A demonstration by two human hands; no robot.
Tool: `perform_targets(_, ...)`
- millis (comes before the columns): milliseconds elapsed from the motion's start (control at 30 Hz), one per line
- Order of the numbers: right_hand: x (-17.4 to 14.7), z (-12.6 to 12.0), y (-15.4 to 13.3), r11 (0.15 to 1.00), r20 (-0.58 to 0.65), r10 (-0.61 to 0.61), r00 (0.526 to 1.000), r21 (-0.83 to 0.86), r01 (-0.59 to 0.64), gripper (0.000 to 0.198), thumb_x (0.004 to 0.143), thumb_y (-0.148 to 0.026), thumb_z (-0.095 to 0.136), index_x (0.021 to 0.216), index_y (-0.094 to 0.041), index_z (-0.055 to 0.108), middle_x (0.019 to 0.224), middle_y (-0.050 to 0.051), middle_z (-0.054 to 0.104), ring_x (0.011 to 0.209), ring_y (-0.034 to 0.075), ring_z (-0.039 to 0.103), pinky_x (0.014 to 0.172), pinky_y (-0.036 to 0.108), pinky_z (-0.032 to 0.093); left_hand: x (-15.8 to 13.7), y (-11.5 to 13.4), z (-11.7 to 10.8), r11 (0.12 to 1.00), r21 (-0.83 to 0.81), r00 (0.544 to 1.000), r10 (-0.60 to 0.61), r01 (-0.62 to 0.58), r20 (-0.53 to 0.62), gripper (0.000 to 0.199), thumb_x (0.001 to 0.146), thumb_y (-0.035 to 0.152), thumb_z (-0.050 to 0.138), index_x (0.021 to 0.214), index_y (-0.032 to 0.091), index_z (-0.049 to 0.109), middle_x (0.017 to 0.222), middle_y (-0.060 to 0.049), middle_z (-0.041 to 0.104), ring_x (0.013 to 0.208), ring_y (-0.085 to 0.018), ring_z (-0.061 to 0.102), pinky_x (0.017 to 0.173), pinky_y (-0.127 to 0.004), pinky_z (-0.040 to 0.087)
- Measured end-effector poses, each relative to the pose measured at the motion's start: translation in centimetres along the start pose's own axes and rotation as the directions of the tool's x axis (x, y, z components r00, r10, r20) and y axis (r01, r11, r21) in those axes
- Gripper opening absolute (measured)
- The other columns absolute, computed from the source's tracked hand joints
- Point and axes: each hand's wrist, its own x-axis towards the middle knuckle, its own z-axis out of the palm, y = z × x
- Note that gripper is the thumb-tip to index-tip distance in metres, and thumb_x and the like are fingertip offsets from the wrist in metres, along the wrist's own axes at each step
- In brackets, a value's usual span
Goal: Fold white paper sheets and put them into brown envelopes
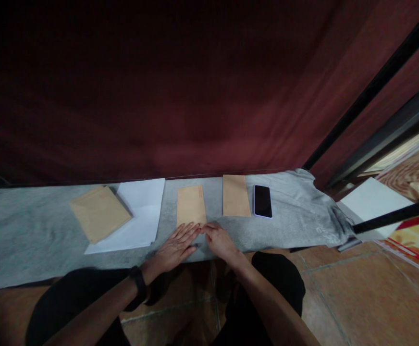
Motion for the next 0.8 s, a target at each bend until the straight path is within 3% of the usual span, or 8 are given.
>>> perform_targets(167, -0.2, 0.4, 0.0, 0.989, 0.020, -0.062, 0.998, -0.132, 0.064, 0.044, 0.107, -0.033, 0.037, 0.144, -0.017, 0.056, 0.149, 0.010, 0.056, 0.140, 0.020, 0.049, 0.122, 0.042, 0.036, -1.0, 0.6, -0.3, 0.999, 0.038, 1.000, 0.005, -0.005, -0.006, 0.061, 0.106, 0.049, 0.031, 0.160, 0.019, 0.027, 0.164, -0.005, 0.035, 0.154, -0.020, 0.027, 0.127, -0.041, 0.019)
perform_targets(400, 0.6, 1.4, 1.2, 0.949, 0.108, -0.028, 0.994, -0.308, 0.060, 0.053, 0.109, -0.042, 0.028, 0.154, -0.017, 0.042, 0.162, 0.007, 0.036, 0.152, 0.020, 0.032, 0.127, 0.044, 0.026, -0.8, 0.6, 0.0, 0.999, 0.040, 1.000, -0.003, 0.002, 0.005, 0.059, 0.106, 0.050, 0.031, 0.157, 0.021, 0.035, 0.162, -0.005, 0.040, 0.153, -0.021, 0.028, 0.126, -0.043, 0.019)
perform_targets(567, 3.5, 1.3, 2.5, 0.926, 0.117, -0.015, 0.993, -0.374, 0.058, 0.052, 0.109, -0.041, 0.030, 0.155, -0.020, 0.040, 0.163, 0.006, 0.033, 0.152, 0.020, 0.030, 0.127, 0.044, 0.024, -0.8, 0.7, -0.3, 1.000, 0.024, 1.000, 0.000, 0.000, -0.009, 0.057, 0.106, 0.050, 0.031, 0.158, 0.027, 0.032, 0.164, -0.002, 0.035, 0.153, -0.020, 0.028, 0.127, -0.043, 0.017)
perform_targets(800, 9.4, 1.7, 4.1, 0.897, 0.018, -0.005, 1.000, -0.442, 0.012, 0.053, 0.107, -0.038, 0.038, 0.157, -0.021, 0.036, 0.162, 0.008, 0.036, 0.151, 0.021, 0.034, 0.126, 0.046, 0.022, -0.8, 0.6, -0.1, 1.000, 0.000, 1.000, -0.004, 0.004, -0.011, 0.057, 0.105, 0.050, 0.036, 0.157, 0.029, 0.035, 0.163, -0.002, 0.037, 0.152, -0.022, 0.031, 0.126, -0.046, 0.023)
